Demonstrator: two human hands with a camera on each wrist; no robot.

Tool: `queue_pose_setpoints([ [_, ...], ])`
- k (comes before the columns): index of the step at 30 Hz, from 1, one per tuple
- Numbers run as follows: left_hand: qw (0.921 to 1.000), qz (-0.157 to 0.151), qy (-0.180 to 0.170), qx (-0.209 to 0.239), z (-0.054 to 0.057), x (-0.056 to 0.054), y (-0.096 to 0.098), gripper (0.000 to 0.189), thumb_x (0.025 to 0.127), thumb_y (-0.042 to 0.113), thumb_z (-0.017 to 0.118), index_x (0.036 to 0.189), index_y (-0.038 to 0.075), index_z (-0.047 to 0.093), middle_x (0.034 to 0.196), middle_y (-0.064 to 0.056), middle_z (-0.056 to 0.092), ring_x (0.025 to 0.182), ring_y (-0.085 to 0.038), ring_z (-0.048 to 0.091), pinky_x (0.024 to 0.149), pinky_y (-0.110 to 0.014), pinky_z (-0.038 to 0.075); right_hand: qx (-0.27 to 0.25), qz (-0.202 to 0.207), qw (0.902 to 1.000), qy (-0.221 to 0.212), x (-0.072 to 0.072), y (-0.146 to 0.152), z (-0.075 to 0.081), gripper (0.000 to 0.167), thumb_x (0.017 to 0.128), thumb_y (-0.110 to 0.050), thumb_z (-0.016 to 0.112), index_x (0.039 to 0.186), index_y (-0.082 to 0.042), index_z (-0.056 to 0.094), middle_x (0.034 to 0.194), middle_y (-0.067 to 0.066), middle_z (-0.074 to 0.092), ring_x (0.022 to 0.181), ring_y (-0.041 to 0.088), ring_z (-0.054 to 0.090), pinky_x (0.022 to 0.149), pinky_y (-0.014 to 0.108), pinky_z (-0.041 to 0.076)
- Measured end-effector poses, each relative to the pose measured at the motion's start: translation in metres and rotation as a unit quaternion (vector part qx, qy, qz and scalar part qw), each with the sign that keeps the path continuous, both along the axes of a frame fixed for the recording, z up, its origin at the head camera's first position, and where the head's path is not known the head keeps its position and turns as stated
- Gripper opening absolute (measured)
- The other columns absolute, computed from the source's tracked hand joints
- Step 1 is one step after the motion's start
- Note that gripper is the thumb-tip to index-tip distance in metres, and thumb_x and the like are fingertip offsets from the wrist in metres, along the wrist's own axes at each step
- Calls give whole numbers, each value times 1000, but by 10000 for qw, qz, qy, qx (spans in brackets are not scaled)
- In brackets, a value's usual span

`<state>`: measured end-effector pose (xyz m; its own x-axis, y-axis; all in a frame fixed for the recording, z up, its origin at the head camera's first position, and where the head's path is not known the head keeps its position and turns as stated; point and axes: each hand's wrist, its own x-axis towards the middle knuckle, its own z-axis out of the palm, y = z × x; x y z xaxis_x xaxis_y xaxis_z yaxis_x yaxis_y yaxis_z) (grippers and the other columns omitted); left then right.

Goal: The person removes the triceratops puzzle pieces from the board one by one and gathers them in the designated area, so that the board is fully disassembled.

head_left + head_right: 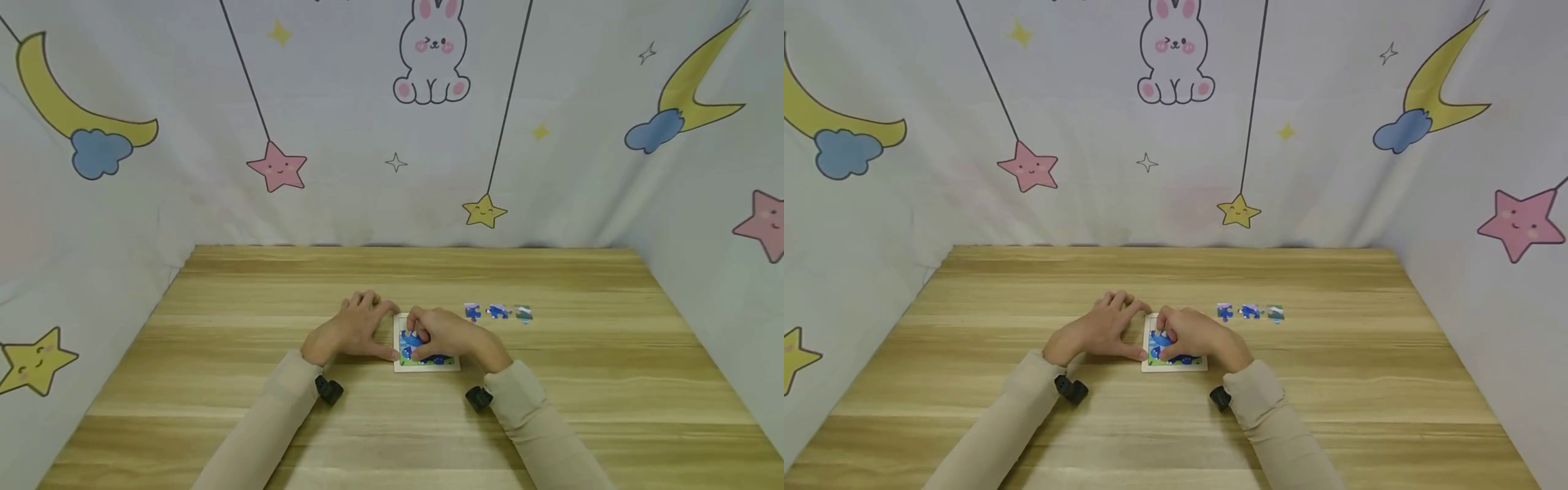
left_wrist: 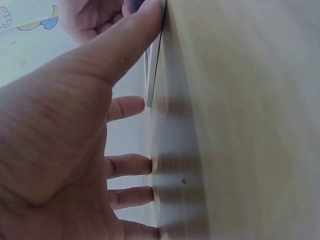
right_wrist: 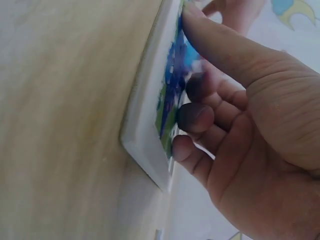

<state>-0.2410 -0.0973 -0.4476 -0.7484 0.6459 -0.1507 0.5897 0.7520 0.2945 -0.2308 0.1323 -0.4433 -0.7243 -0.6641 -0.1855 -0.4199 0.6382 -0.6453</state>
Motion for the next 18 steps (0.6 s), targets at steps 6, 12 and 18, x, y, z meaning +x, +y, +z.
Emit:
queue_pose_setpoints([
  [6, 10000, 17, 18, 6, 1, 0, 1, 75, 83, 64, 71, 139, 22, 45, 132, -16, 39, 119, -37, 37, 89, -51, 34, -55, 130, 9996, 261, -1, 2, 2, 23, 92, -15, 75, 98, -11, 52, 78, -2, 49, 67, 9, 44, 64, 26, 38],
  [12, 10000, 38, -69, 29, 1, 3, 1, 75, 82, 64, 72, 138, 21, 47, 131, -16, 40, 118, -36, 38, 89, -50, 35, -440, 289, 9986, 43, -3, 9, 4, 9, 102, -17, 60, 95, -13, 56, 80, -4, 55, 68, 9, 50, 65, 26, 43],
  [18, 10000, 58, -30, 73, 1, 2, -1, 75, 82, 63, 72, 138, 19, 47, 132, -18, 40, 119, -37, 38, 89, -51, 35, -829, 71, 9965, -119, -9, 26, 13, 8, 101, -17, 61, 95, -11, 59, 80, -3, 58, 69, 10, 51, 64, 26, 43],
])
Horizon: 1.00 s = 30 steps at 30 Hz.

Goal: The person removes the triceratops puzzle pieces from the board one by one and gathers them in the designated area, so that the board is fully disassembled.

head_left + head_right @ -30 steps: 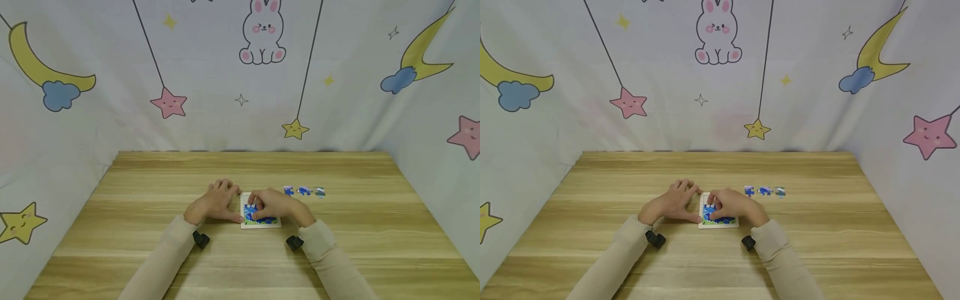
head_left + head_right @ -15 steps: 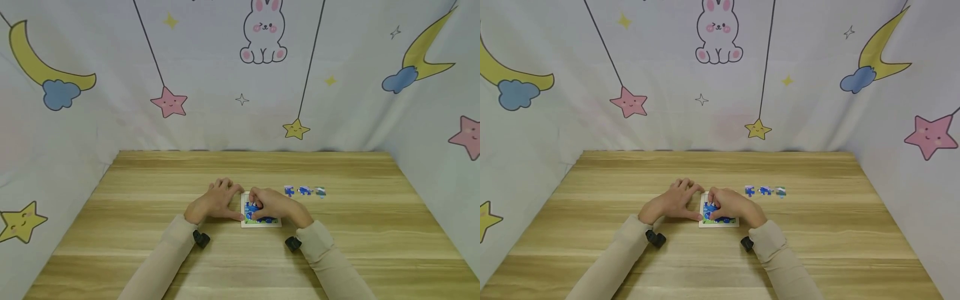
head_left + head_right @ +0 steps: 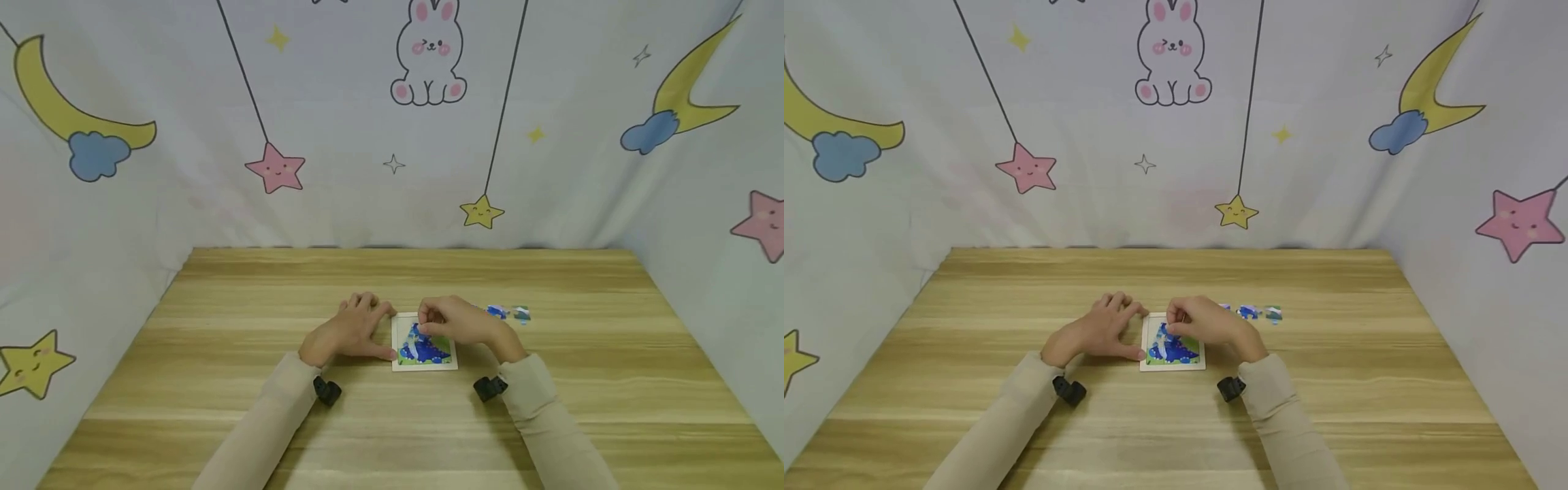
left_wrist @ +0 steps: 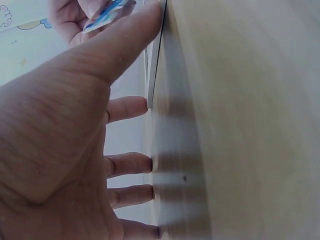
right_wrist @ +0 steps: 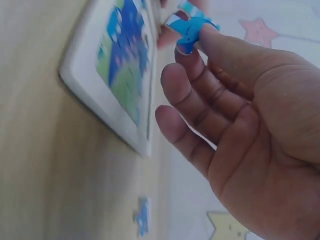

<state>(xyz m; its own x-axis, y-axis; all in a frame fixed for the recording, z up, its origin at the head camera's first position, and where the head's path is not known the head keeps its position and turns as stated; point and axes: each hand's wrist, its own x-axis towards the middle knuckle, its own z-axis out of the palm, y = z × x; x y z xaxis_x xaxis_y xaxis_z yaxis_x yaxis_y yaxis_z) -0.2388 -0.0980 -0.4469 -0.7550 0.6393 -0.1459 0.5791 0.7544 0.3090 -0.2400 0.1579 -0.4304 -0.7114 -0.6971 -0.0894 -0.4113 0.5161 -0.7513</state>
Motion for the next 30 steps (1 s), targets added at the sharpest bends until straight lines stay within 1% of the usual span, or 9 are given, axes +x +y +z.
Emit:
queue_pose_setpoints([
  [2, 10000, 10, 14, 32, 0, 0, 0, 76, 82, 63, 72, 139, 18, 48, 133, -19, 41, 120, -38, 38, 90, -52, 36, 15, -157, 9999, 12, -3, 10, 3, 9, 101, -17, 62, 95, -11, 60, 81, -2, 60, 71, 11, 52, 65, 27, 43],
  [4, 10000, 26, -19, 48, 1, 0, -1, 77, 82, 62, 73, 139, 17, 48, 134, -19, 41, 121, -39, 38, 92, -54, 36, 37, -289, 9996, 11, -4, 20, 6, 8, 100, -15, 63, 94, -10, 62, 84, -2, 62, 74, 12, 54, 66, 27, 45],
  [8, 10000, 32, 22, 19, 0, -1, -2, 77, 83, 61, 72, 141, 16, 49, 135, -20, 42, 121, -40, 39, 93, -56, 37, 113, -548, 9984, 43, -7, 42, 12, 6, 99, -13, 65, 94, -8, 65, 87, -1, 67, 78, 16, 59, 71, 31, 49],
  [11, 10000, 22, 88, 29, 1, -2, -1, 76, 84, 61, 72, 141, 16, 49, 136, -20, 42, 121, -40, 40, 93, -57, 37, 209, -789, 9967, 49, -8, 59, 14, 6, 98, -11, 65, 93, -8, 67, 86, 0, 68, 78, 18, 60, 71, 32, 49],
  [14, 9999, 20, 104, 33, 1, -3, 1, 77, 84, 61, 72, 142, 16, 49, 136, -20, 42, 121, -40, 40, 93, -57, 37, 324, -911, 9953, 85, -10, 73, 13, 5, 96, -8, 67, 92, -6, 68, 85, 1, 67, 78, 18, 59, 72, 32, 49],
  [18, 10000, 41, 44, 52, 0, -3, 0, 77, 84, 61, 72, 142, 17, 49, 136, -21, 42, 122, -41, 39, 95, -58, 37, 395, -832, 9958, -4, -10, 83, 10, 6, 95, -2, 67, 89, -3, 67, 83, 3, 65, 76, 16, 58, 68, 29, 49],
  [22, 10000, 26, 33, 75, 0, -3, 0, 76, 84, 61, 71, 142, 16, 48, 137, -21, 41, 123, -41, 38, 95, -59, 36, 506, -656, 9964, -151, -11, 85, 6, 11, 95, -1, 66, 84, -3, 66, 78, 2, 63, 70, 15, 54, 62, 26, 46],
  [26, 9999, -18, 81, 70, 1, -3, 0, 76, 85, 60, 71, 143, 16, 48, 137, -21, 41, 122, -41, 39, 94, -58, 36, 764, -573, 9953, -171, -12, 84, 3, 14, 96, -4, 66, 82, -7, 66, 78, -2, 61, 71, 13, 51, 64, 27, 44],
  [30, 9999, -44, 67, 86, 1, -3, 0, 76, 86, 59, 71, 143, 15, 48, 137, -21, 41, 122, -41, 39, 94, -58, 36, 890, -599, 9940, -213, -12, 82, 2, 14, 96, -5, 66, 83, -6, 66, 78, -2, 60, 70, 12, 49, 65, 27, 42],
])
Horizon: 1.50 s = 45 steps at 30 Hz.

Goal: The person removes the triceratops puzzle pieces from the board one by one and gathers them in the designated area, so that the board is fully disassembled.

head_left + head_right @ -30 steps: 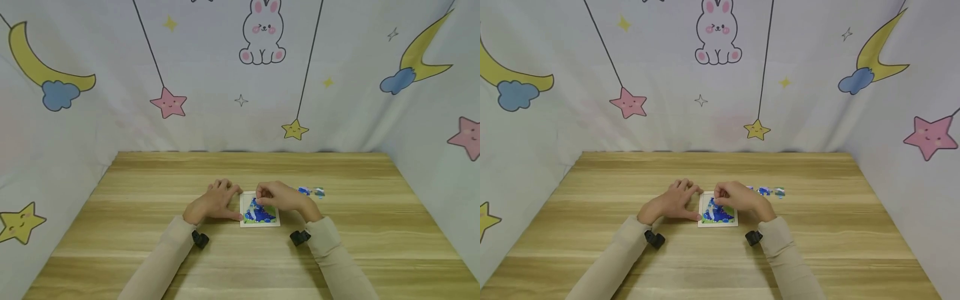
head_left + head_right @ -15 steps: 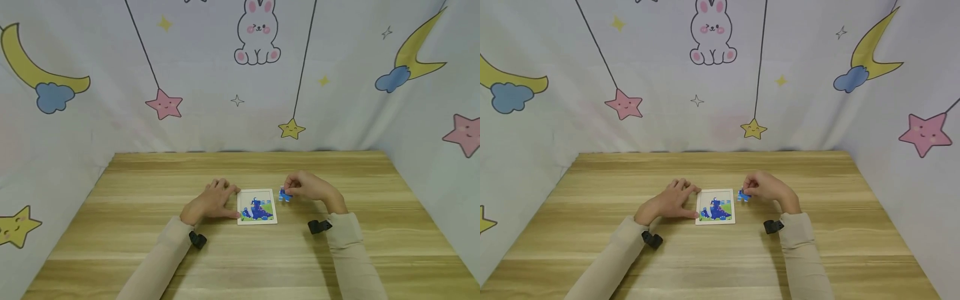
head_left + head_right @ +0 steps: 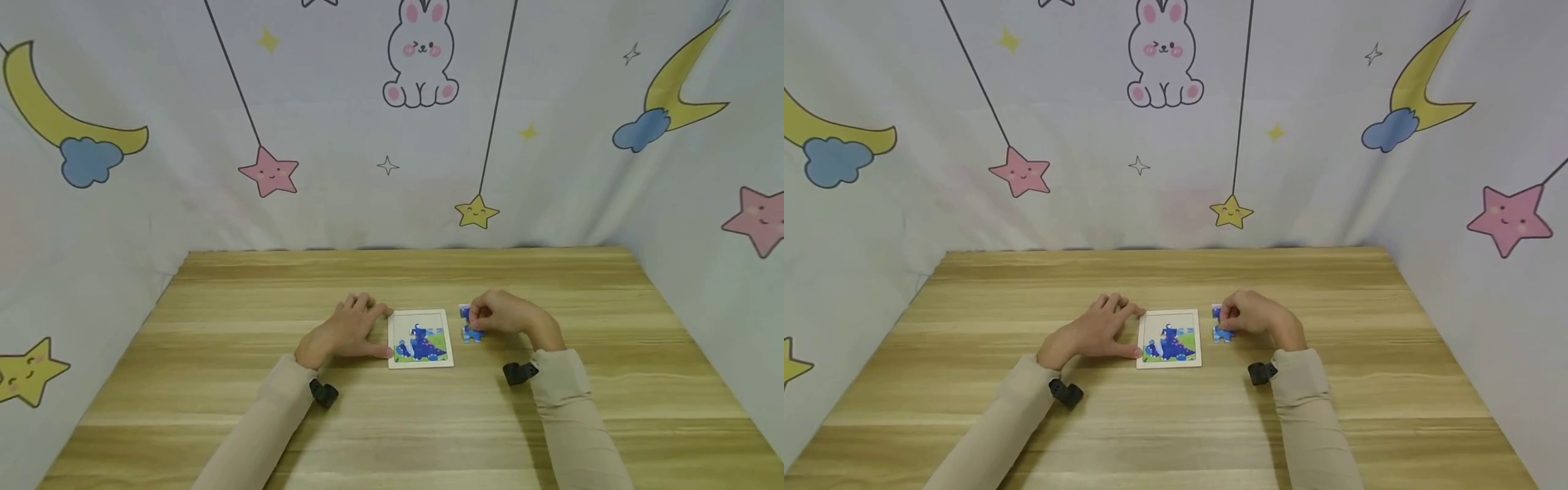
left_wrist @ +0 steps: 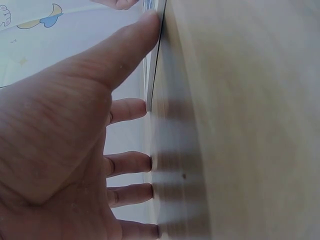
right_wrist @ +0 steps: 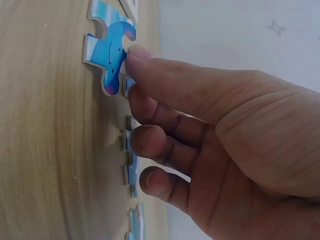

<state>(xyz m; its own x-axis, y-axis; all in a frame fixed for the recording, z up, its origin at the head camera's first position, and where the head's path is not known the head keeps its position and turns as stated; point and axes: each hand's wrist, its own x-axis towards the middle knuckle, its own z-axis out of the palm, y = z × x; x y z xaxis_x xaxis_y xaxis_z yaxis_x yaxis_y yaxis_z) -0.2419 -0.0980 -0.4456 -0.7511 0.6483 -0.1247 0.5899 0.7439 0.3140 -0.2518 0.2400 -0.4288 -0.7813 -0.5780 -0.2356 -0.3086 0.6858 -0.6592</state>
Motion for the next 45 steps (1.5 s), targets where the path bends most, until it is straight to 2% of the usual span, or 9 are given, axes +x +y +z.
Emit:
queue_pose_setpoints([
  [10, 9999, 27, 47, -124, -1, -2, 2, 75, 85, 60, 71, 143, 17, 47, 137, -21, 40, 122, -40, 39, 94, -57, 36, 70, -194, 9998, -24, -1, -1, -1, 13, 96, -3, 64, 84, -6, 64, 74, -2, 55, 67, 13, 48, 62, 27, 40],
  [18, 9999, 60, 17, -132, 0, -2, 2, 76, 86, 60, 70, 143, 16, 47, 138, -21, 40, 123, -40, 38, 95, -58, 36, -208, 45, 9996, 189, -1, -17, 1, 4, 96, -8, 67, 93, -6, 65, 75, 0, 56, 66, 13, 49, 61, 27, 41],
  [25, 9998, 58, 2, -181, 1, -1, 2, 77, 85, 62, 70, 144, 17, 47, 137, -20, 41, 124, -40, 39, 95, -57, 37, -243, 426, 9988, 45, 2, -39, -1, 7, 95, -7, 68, 101, -5, 66, 76, 0, 58, 66, 11, 50, 60, 26, 42],
  [32, 9995, 139, 153, -232, 1, 0, 3, 76, 86, 61, 69, 145, 16, 48, 135, -18, 45, 120, -38, 42, 93, -55, 40, -161, 517, 9985, 47, 5, -56, -4, 19, 93, -9, 70, 111, -5, 64, 73, -1, 57, 59, 9, 48, 56, 26, 42],
  [38, 9991, 162, 216, -332, 0, -1, 3, 77, 89, 60, 66, 149, 16, 46, 135, -18, 46, 122, -38, 44, 95, -55, 42, -104, 604, 9980, 137, 9, -71, -9, 44, 92, -14, 74, 129, -2, 55, 74, -3, 58, 61, 8, 50, 61, 25, 43],
  [42, 9987, 115, 332, -358, -1, -3, 2, 78, 90, 59, 65, 152, 16, 44, 135, -18, 48, 120, -36, 45, 95, -54, 43, -152, 510, 9986, 69, 11, -79, -11, 59, 90, -15, 77, 139, -1, 47, 75, -2, 58, 62, 9, 52, 60, 27, 44],
  [45, 9987, 86, 358, -361, -1, -3, 2, 78, 91, 59, 65, 153, 16, 43, 134, -18, 48, 119, -36, 46, 94, -53, 43, -58, 409, 9991, 103, 12, -82, -12, 63, 89, -16, 78, 141, -1, 46, 75, -2, 57, 62, 9, 50, 60, 26, 43],
])
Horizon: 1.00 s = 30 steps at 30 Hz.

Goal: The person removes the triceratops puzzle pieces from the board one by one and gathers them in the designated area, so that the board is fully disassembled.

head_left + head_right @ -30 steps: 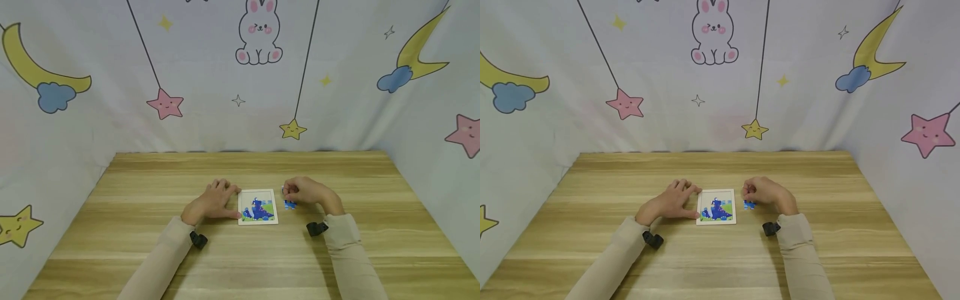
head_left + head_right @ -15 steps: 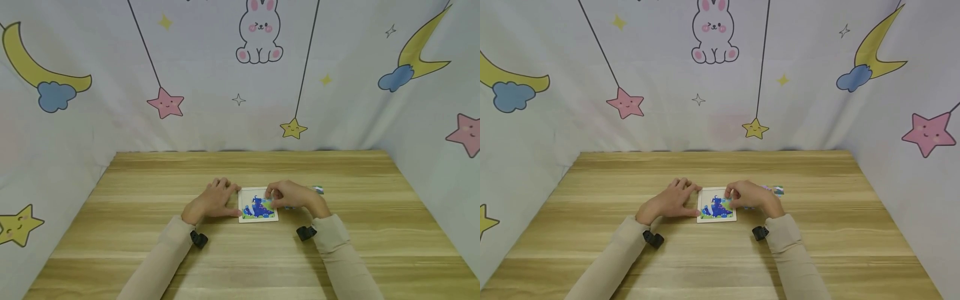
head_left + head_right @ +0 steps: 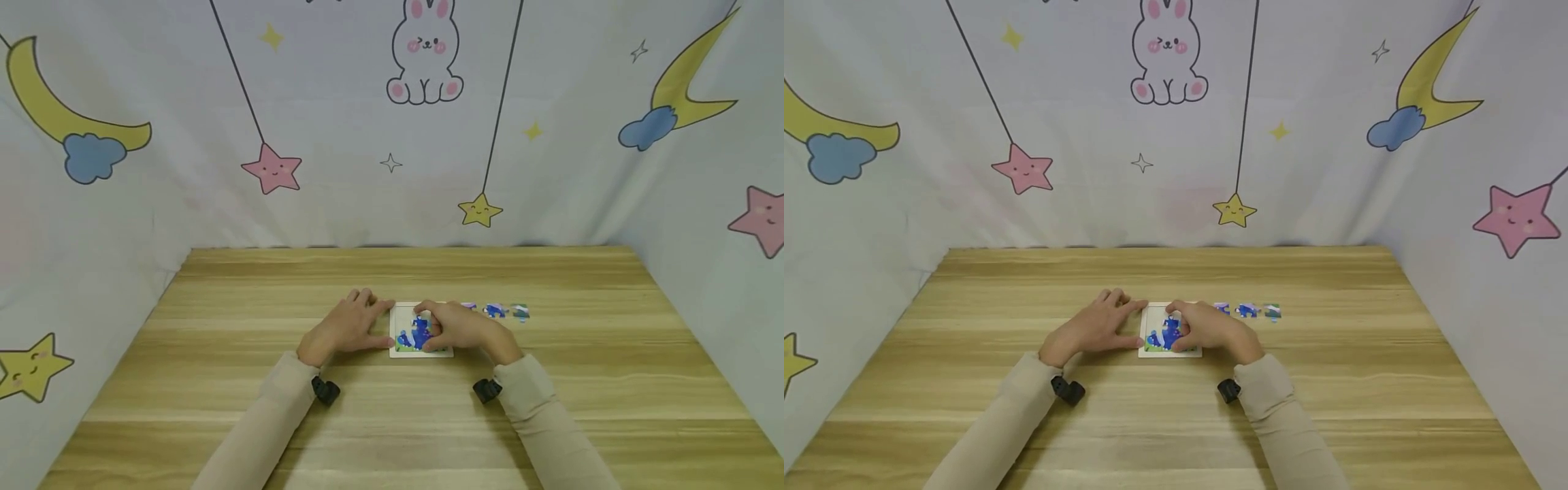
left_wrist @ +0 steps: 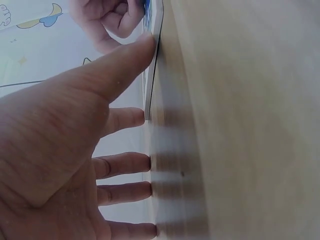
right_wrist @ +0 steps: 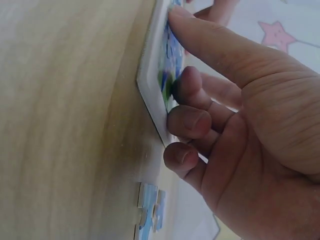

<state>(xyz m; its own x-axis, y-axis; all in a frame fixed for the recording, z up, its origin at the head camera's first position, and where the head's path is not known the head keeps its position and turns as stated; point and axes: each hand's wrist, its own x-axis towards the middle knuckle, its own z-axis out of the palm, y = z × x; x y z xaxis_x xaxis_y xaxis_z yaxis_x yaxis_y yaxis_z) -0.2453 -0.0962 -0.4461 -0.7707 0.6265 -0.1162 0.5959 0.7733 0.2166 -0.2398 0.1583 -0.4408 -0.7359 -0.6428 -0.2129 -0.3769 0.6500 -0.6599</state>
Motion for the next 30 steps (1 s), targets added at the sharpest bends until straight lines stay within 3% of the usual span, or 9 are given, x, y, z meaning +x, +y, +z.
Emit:
queue_pose_setpoints([
  [12, 10000, 52, -83, -2, 1, 2, 1, 78, 92, 57, 65, 153, 15, 42, 135, -19, 48, 119, -36, 45, 96, -53, 42, -200, -91, 9997, 55, 1, 0, -2, 50, 89, -13, 78, 126, -7, 45, 72, -2, 54, 59, 9, 46, 58, 26, 39],
  [19, 9998, 93, -140, -44, 0, 3, 1, 78, 92, 56, 65, 153, 15, 42, 135, -19, 47, 119, -37, 45, 95, -54, 42, -469, 244, 9979, 365, -1, 6, 0, 23, 101, -8, 59, 118, -6, 44, 72, -2, 53, 59, 8, 44, 59, 26, 38],
  [24, 9999, 84, -70, -11, 0, 2, 1, 78, 91, 56, 66, 153, 15, 42, 134, -19, 47, 118, -36, 45, 94, -54, 42, -576, 308, 9960, 617, -4, 11, 2, 6, 102, -6, 56, 105, -7, 50, 83, 1, 57, 69, 11, 49, 65, 29, 42],
  [30, 9999, 59, -96, -53, 1, 0, 2, 79, 92, 57, 64, 154, 15, 40, 136, -19, 46, 121, -37, 44, 96, -55, 41, -565, 186, 9970, 501, -6, 21, 12, 6, 101, -11, 60, 98, -11, 55, 94, 0, 58, 83, 16, 55, 71, 31, 47],
])
